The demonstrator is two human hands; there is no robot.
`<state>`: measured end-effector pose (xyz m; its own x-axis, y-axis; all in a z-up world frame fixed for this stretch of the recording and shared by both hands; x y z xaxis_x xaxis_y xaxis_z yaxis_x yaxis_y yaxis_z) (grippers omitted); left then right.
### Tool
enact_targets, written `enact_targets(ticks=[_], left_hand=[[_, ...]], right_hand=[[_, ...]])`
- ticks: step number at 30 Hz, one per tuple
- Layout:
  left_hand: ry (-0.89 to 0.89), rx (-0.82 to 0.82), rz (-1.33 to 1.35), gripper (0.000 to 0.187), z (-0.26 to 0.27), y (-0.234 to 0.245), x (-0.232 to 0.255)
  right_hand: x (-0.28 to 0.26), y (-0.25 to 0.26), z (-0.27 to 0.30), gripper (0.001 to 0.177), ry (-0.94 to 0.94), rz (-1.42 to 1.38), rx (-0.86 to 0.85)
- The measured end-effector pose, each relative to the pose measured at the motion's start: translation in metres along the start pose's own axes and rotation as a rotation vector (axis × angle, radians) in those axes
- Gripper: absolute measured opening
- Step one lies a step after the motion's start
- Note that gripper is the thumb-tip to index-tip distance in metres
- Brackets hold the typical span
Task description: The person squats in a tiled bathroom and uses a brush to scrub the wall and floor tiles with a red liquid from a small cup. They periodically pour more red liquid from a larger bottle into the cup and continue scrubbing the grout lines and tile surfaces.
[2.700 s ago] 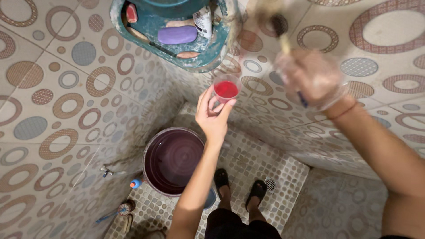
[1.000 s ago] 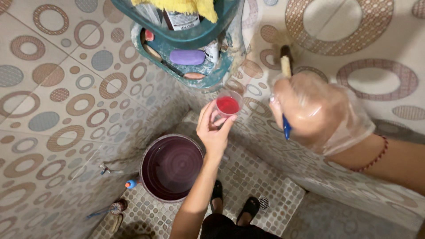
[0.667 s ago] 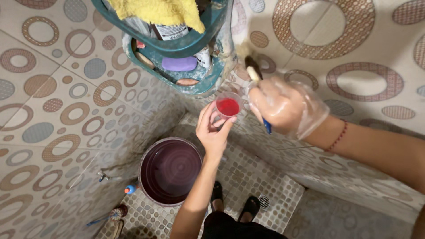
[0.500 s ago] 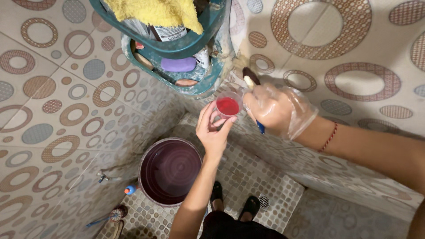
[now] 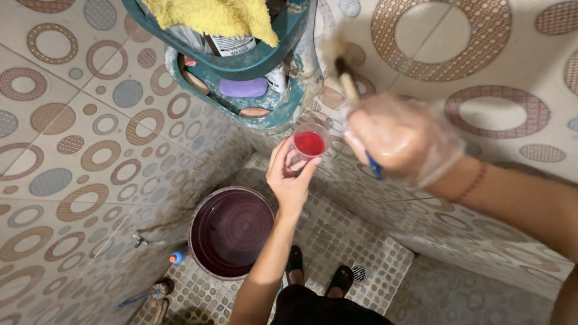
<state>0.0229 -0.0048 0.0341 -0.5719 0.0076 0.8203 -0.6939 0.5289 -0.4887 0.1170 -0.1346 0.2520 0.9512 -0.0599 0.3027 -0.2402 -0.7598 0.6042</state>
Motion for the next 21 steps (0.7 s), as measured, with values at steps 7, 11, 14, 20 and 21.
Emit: enact_targets(ticks=[7, 11, 14, 20, 21], left_hand=[[-0.013, -0.016, -0.009, 0.065, 0.003, -0.001, -0.004], [0.004, -0.003, -0.012, 0.066, 0.004, 0.003, -0.005], [0.002, 0.011, -0.021, 0.066, 0.007, 0.006, -0.005], [0.022, 0.004, 0.002, 0.065, 0.008, 0.013, 0.0], [0.026, 0.002, -0.007, 0.065, 0.008, 0.014, 0.002]], right_hand=[[-0.009, -0.019, 0.031, 0.013, -0.021, -0.017, -0.084], [-0.004, -0.013, -0.004, 0.015, -0.017, 0.012, -0.122], [-0.001, 0.011, -0.014, 0.02, -0.052, -0.007, -0.12], [-0.019, 0.001, 0.013, 0.016, -0.051, 0.107, -0.02], [-0.022, -0.004, 0.02, 0.016, -0.081, 0.115, -0.037]])
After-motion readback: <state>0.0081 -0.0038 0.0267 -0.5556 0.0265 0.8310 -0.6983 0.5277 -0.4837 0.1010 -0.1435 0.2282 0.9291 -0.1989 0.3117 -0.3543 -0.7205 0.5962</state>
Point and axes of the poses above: each hand's wrist, its own z-axis away from the middle knuckle, its own y-axis out of the back of the hand, x = y × z, the point moved 1 cm from there along -z, towards the middle knuckle, and after that the axes turned 14 degrees about x, right-handed, at the moved point
